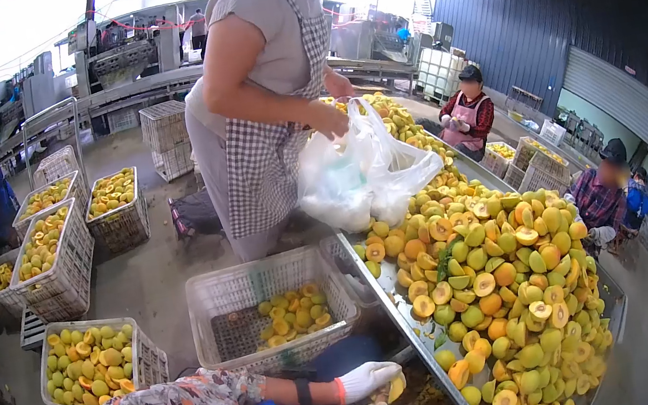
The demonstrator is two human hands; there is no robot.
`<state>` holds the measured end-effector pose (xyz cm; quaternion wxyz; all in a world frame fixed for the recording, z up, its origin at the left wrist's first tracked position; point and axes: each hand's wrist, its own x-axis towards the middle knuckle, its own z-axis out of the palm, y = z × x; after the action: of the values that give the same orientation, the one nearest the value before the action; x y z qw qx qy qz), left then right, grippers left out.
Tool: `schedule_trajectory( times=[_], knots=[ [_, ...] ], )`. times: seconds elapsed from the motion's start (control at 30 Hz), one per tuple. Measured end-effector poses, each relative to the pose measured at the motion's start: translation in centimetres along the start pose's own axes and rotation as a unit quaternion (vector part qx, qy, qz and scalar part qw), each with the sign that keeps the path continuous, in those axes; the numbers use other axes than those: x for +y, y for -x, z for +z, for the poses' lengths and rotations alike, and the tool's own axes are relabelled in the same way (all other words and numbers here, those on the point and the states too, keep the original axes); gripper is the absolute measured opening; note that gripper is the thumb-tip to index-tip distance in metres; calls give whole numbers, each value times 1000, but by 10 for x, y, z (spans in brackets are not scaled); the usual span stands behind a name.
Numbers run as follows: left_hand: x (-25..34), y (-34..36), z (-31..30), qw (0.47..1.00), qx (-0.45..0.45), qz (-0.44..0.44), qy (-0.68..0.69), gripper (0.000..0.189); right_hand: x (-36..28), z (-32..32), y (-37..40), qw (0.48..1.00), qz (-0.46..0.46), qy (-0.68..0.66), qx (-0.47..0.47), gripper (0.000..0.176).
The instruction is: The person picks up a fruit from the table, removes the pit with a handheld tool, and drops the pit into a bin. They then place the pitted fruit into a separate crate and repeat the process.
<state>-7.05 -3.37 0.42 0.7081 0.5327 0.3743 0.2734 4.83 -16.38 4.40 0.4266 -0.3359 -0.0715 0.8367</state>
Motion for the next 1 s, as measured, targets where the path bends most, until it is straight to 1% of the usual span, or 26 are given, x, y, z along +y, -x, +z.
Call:
schedule_trajectory(
  times=[0.07, 0.1, 0.13, 0.2, 0.23, 0.3, 0.43, 0.53, 0.6, 0.63, 0.7, 0.73, 0.8, 0.83, 0.9, 1.0],
  knots=[
    [-5, 0, -3, 994, -4, 102, -39, 44, 1, 2, 1, 1000, 8, -16, 0, 37],
    [-8, 1, -3, 992, -6, 122, -36, 43, 0, 2, 1, 1000, 9, -16, 0, 37],
    [-11, 1, -2, 992, -5, 122, -36, 43, 0, 1, 1, 1000, 12, -18, -7, 37],
    [-15, 3, 2, 982, 58, 171, -60, 43, 0, -1, 1, 1000, 15, -20, -14, 38],
    [-15, 2, 4, 981, 58, 172, -61, 43, 0, -2, 1, 999, 18, -33, -26, 39],
    [-15, 1, 10, 988, 68, 136, -17, 43, -1, -4, 1, 998, 21, -46, -39, 39],
    [-14, -2, 11, 990, 51, 128, -33, 43, -1, -9, 2, 997, 14, -48, -55, 40],
    [-12, 0, 13, 985, 58, 157, -39, 43, 0, -13, 2, 997, 9, -44, -62, 41],
    [-8, 5, 14, 990, 52, 126, -30, 44, 1, -13, 3, 997, 9, -44, -65, 41],
    [-10, 3, 13, 990, 52, 126, -30, 44, 1, -12, 4, 996, 10, -50, -67, 41],
    [-12, 1, 13, 993, 21, 117, 9, 43, 2, -13, 5, 996, 11, -56, -68, 41],
    [-10, 3, 12, 993, 22, 117, 10, 43, 3, -14, 6, 997, 9, -49, -66, 41],
    [-3, 6, 7, 995, -37, 88, -1, 43, 5, -15, 8, 997, 6, -43, -64, 40],
    [-4, 6, 7, 995, -37, 88, -3, 43, 6, -14, 10, 997, 4, -45, -60, 39],
    [-5, 8, 5, 992, -43, 115, -4, 41, 8, -13, 8, 997, 3, -46, -62, 39],
    [-3, 10, 6, 994, -20, 107, 0, 40, 8, -15, 6, 997, 0, -34, -68, 38]
  ],
)
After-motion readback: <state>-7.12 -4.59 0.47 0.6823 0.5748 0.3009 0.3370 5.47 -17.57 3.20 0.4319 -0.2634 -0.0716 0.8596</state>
